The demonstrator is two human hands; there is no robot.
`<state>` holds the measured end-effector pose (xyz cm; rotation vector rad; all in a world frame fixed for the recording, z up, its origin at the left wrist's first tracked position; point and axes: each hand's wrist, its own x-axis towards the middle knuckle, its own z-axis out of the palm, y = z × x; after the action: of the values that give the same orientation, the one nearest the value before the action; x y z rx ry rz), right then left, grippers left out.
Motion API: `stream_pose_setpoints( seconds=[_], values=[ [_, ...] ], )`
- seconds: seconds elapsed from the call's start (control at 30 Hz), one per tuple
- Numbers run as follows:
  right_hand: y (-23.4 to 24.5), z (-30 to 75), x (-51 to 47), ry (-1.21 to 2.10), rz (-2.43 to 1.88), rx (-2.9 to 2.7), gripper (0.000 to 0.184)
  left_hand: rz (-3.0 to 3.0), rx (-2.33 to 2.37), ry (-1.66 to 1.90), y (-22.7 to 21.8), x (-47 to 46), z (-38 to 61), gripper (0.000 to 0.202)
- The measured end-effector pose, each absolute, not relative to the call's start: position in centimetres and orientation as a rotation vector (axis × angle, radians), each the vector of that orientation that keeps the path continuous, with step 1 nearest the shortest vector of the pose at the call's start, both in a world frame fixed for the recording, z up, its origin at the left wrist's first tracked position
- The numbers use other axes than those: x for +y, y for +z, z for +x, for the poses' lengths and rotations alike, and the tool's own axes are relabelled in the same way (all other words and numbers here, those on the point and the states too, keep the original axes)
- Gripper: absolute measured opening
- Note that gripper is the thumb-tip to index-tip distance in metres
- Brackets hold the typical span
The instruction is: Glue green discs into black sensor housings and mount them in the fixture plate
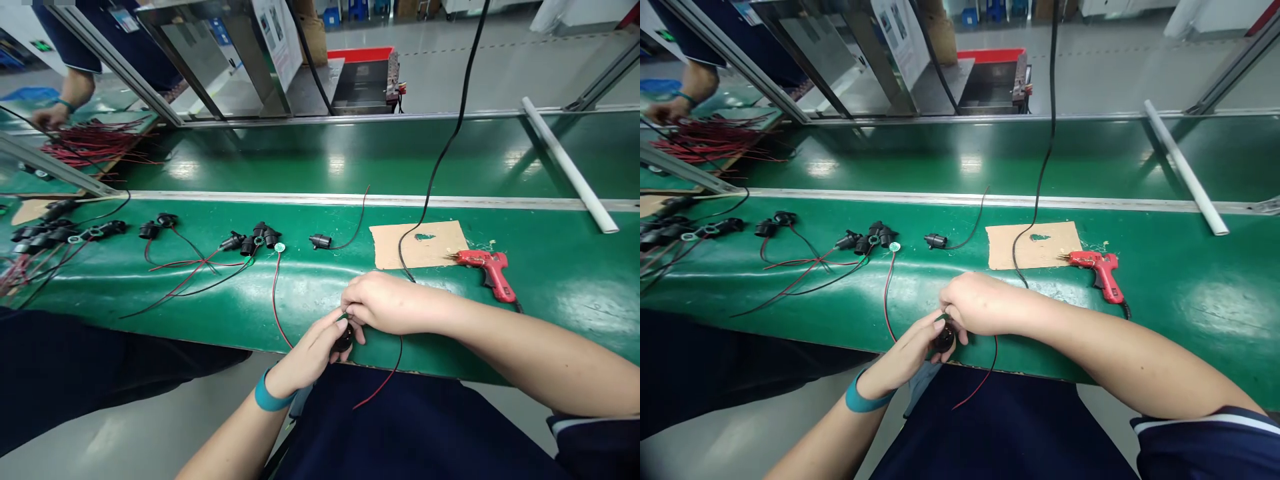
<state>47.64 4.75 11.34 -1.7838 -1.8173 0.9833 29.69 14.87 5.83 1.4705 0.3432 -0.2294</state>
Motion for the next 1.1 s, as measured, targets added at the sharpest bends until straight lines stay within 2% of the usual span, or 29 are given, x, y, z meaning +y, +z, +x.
stream_pose_setpoints(
  seconds=[0.17, 0.33, 0.57, 0.73, 0.83, 0.9, 0.97, 1.03, 1.1],
  values=[
    [11.1, 47.2, 4.7, 0.746, -1.934, -1.873, 0.006, 1.409, 0.375, -0.180, 4.8, 15.2, 29.9, 0.046],
    [10.7, 46.3, 4.4, 0.555, -2.060, -2.010, 0.012, 1.354, 0.343, -0.169, 4.1, 15.0, 30.1, 0.048],
    [10.2, 45.1, 4.4, 0.404, -2.137, -2.093, 0.010, 1.341, 0.428, -0.136, 3.9, 14.3, 30.3, 0.048],
    [10.5, 44.0, 4.9, 0.323, -2.154, -2.136, 0.022, 1.369, 0.417, -0.110, 3.7, 14.2, 30.5, 0.043],
    [10.7, 43.9, 5.4, 0.417, -2.200, -2.083, 0.023, 1.305, 0.422, -0.098, 3.6, 14.0, 30.7, 0.043],
    [10.8, 44.4, 5.0, 0.536, -2.232, -1.928, 0.024, 1.230, 0.416, -0.088, 3.5, 14.0, 30.7, 0.043],
    [10.6, 45.5, 3.4, 0.591, -2.193, -1.703, 0.034, 1.177, 0.400, -0.080, 3.5, 14.1, 30.6, 0.044],
    [10.1, 47.4, 0.5, 0.522, -2.127, -1.449, 0.047, 1.144, 0.394, -0.075, 3.6, 14.4, 30.5, 0.044],
    [8.9, 50.1, -3.5, 0.304, -2.163, -1.148, 0.049, 1.101, 0.415, -0.074, 3.8, 14.8, 30.4, 0.043]
  ],
)
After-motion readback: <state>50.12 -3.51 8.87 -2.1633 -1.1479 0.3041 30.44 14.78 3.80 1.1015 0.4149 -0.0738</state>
